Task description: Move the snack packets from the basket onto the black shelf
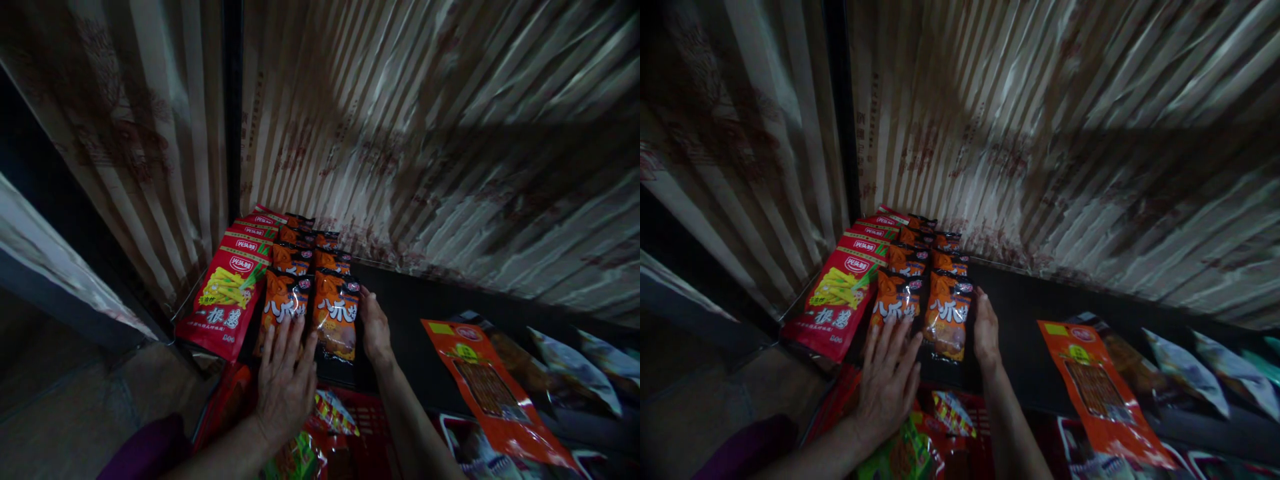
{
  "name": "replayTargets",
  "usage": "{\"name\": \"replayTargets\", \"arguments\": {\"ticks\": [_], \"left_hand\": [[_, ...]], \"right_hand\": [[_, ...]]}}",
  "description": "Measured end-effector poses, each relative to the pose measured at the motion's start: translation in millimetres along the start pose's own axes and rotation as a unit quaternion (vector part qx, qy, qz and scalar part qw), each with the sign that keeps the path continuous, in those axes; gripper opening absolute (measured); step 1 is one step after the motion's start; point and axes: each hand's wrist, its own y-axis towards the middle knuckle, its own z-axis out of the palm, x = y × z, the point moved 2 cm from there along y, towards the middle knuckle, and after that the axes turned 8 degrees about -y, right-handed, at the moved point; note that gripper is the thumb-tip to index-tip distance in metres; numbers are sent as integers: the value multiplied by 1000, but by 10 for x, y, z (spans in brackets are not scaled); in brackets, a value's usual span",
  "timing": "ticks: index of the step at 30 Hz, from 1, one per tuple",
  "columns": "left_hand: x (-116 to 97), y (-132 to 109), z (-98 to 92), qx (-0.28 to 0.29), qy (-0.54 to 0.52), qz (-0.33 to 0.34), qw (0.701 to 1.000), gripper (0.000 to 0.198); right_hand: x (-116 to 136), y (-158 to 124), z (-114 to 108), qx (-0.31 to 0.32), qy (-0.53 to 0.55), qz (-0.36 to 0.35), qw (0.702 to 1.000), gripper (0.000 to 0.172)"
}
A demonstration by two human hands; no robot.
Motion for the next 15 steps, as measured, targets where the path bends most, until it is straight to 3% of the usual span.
{"name": "replayTargets", "arguments": {"ticks": [8,13,15], "left_hand": [[221,-27,-120,-6,2,-96,995,63],[272,-55,-99,11,1,-105,994,66],[277,-60,-82,16,4,-104,994,65]], "right_hand": [[66,-139,67,11,-36,-20,999,64],[121,-221,99,-6,-22,28,999,64],[87,-213,103,9,-12,17,1000,67]]}}
